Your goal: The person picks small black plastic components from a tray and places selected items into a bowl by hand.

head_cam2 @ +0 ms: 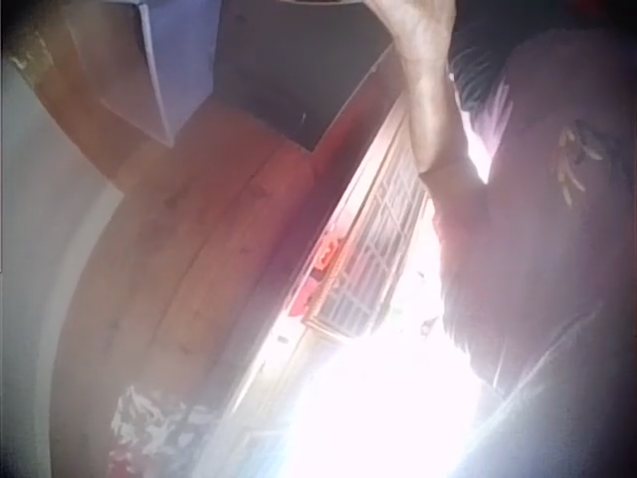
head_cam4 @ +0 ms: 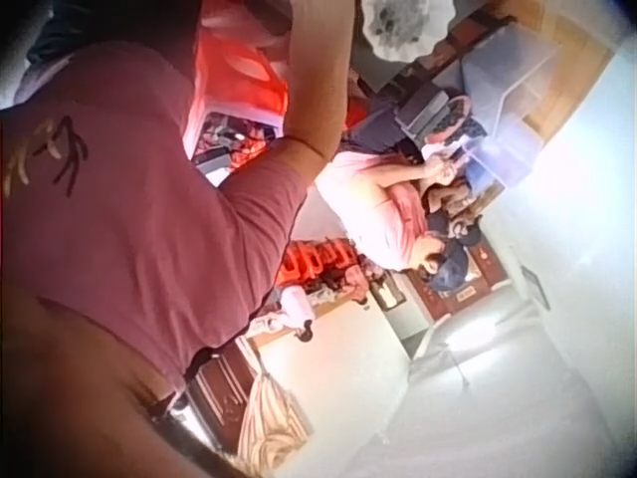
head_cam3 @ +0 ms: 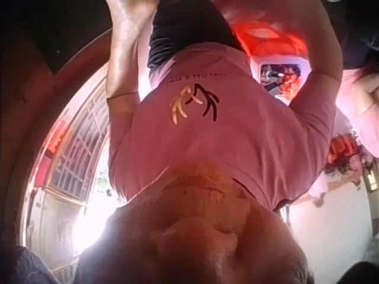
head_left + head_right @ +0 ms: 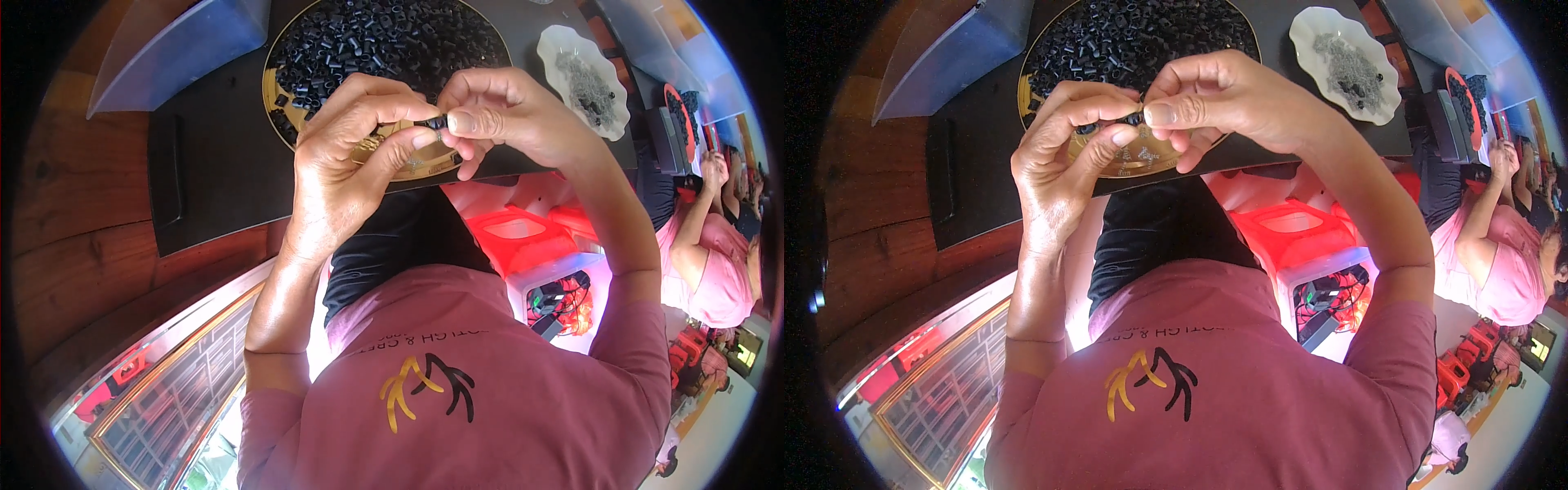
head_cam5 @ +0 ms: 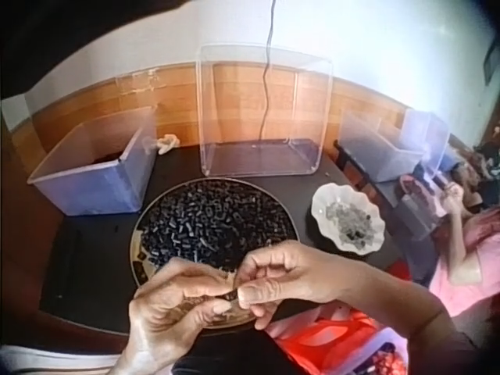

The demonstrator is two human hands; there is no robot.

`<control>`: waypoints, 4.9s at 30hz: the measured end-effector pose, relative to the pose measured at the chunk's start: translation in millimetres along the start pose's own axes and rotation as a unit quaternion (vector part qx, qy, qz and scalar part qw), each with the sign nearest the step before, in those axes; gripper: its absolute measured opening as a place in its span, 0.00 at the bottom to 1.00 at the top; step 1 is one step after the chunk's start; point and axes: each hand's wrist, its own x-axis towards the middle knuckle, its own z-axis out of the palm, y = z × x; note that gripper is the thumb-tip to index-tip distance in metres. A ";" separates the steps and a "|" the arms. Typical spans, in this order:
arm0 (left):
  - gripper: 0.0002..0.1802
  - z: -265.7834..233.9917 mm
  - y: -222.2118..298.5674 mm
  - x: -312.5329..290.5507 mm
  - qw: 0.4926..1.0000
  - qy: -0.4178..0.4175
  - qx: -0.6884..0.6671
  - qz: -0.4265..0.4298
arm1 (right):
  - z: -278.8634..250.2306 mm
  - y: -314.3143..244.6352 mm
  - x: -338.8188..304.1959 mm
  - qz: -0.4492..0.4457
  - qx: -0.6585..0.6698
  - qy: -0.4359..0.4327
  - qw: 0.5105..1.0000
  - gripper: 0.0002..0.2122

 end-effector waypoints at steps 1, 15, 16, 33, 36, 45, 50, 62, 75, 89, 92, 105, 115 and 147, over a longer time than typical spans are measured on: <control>0.12 1.0 -3.0 -0.5 1.000 0.008 -0.008 0.007 | 4.4 0.2 -0.4 -0.008 0.003 0.017 1.000 0.17; 0.09 6.1 -1.6 -1.2 0.999 0.009 -0.032 -0.040 | 19.4 34.6 8.5 -0.076 0.266 -0.051 0.960 0.18; 0.09 6.2 -3.1 -1.0 0.999 0.009 -0.017 -0.028 | 20.0 34.8 8.8 -0.070 0.281 -0.050 0.956 0.18; 0.17 3.0 8.4 3.0 0.997 -0.054 0.063 -0.004 | 21.6 30.6 -1.8 -0.085 0.225 -0.048 0.970 0.19; 0.15 6.3 8.7 1.4 0.993 -0.047 0.106 0.025 | 27.2 29.7 -2.9 -0.098 0.244 -0.043 0.964 0.19; 0.14 13.0 3.3 2.1 0.991 -0.018 0.131 0.021 | 33.5 32.2 -2.3 -0.078 0.303 -0.022 0.949 0.20; 0.14 12.8 -0.4 3.3 0.991 -0.037 0.127 0.007 | 25.4 28.6 -3.1 -0.071 0.277 -0.017 0.958 0.21; 0.12 8.8 -8.3 2.6 0.986 0.024 0.135 0.098 | 26.0 24.2 -5.8 -0.103 0.082 0.114 0.985 0.18; 0.10 14.2 -6.1 -10.7 0.991 0.060 -0.056 -0.104 | 24.4 17.8 -2.1 -0.374 -0.372 0.225 0.819 0.09; 0.10 7.5 2.4 -11.1 0.929 0.035 -0.257 -0.264 | 32.4 17.1 -0.4 -0.386 -0.413 0.257 0.784 0.09; 0.09 9.8 -1.1 -11.7 0.927 0.046 -0.274 -0.251 | 33.7 18.6 1.9 -0.384 -0.402 0.266 0.787 0.09; 0.10 14.8 -7.8 -12.7 0.920 0.059 -0.324 -0.210 | 38.2 21.1 -1.0 -0.288 -0.070 0.220 0.929 0.08; 0.11 8.1 -10.1 -14.0 0.920 0.033 -0.295 -0.256 | 30.2 11.0 -6.6 -0.127 -0.043 0.198 0.971 0.09; 0.08 6.1 -7.5 -11.7 0.918 -0.024 -0.300 -0.257 | 26.1 -1.5 -12.8 -0.119 -0.334 0.124 0.927 0.08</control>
